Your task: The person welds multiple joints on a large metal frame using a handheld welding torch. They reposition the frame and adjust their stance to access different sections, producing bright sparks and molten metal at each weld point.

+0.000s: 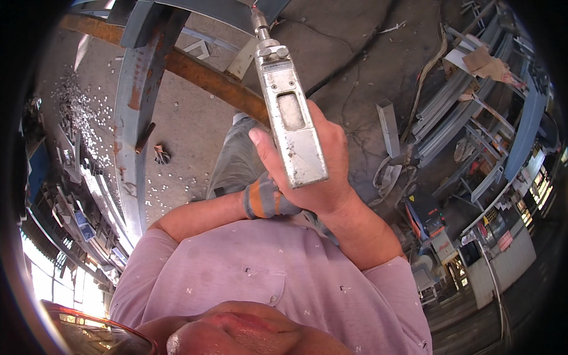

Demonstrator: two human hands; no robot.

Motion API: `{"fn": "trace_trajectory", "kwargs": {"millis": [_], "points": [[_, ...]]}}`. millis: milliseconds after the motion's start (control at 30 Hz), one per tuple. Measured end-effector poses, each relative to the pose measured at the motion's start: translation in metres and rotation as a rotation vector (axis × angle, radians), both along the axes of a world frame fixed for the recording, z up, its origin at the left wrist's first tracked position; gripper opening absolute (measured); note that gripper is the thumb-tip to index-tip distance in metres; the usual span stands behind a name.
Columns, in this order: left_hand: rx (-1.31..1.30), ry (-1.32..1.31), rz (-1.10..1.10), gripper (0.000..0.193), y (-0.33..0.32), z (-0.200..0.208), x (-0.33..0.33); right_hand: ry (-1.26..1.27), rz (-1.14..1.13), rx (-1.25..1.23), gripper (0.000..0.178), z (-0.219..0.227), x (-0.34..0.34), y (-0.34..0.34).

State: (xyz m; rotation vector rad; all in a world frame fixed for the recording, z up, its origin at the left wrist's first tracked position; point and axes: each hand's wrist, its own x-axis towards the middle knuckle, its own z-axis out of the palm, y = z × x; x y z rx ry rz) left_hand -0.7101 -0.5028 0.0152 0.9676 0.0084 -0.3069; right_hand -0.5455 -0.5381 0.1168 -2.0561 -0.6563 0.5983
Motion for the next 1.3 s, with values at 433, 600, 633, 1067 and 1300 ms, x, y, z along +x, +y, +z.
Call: {"fn": "trace_trajectory", "kwargs": {"millis": [433,600,633,1067,1300], "points": [[0.026,-0.089,-0.022,0.046,-0.004,-0.006,-0.005,-0.024,0.006,-0.043,0.031,0.004,0.0,0.002],[-0.026,-0.014,-0.027,0.045,-0.007,-0.005,-0.006,0.024,-0.001,-0.051,0.031,0.007,-0.001,0.004],[-0.023,-0.008,-0.043,0.045,-0.006,-0.004,-0.005,0.035,-0.006,-0.055,0.031,0.006,0.0,0.004],[-0.043,-0.034,-0.002,0.045,-0.015,-0.007,-0.003,-0.026,0.017,-0.075,0.03,0.009,0.001,0.004],[-0.261,0.094,-0.043,0.047,-0.013,-0.002,0.002,-0.006,-0.007,-0.096,0.028,0.009,0.001,0.006]]}}
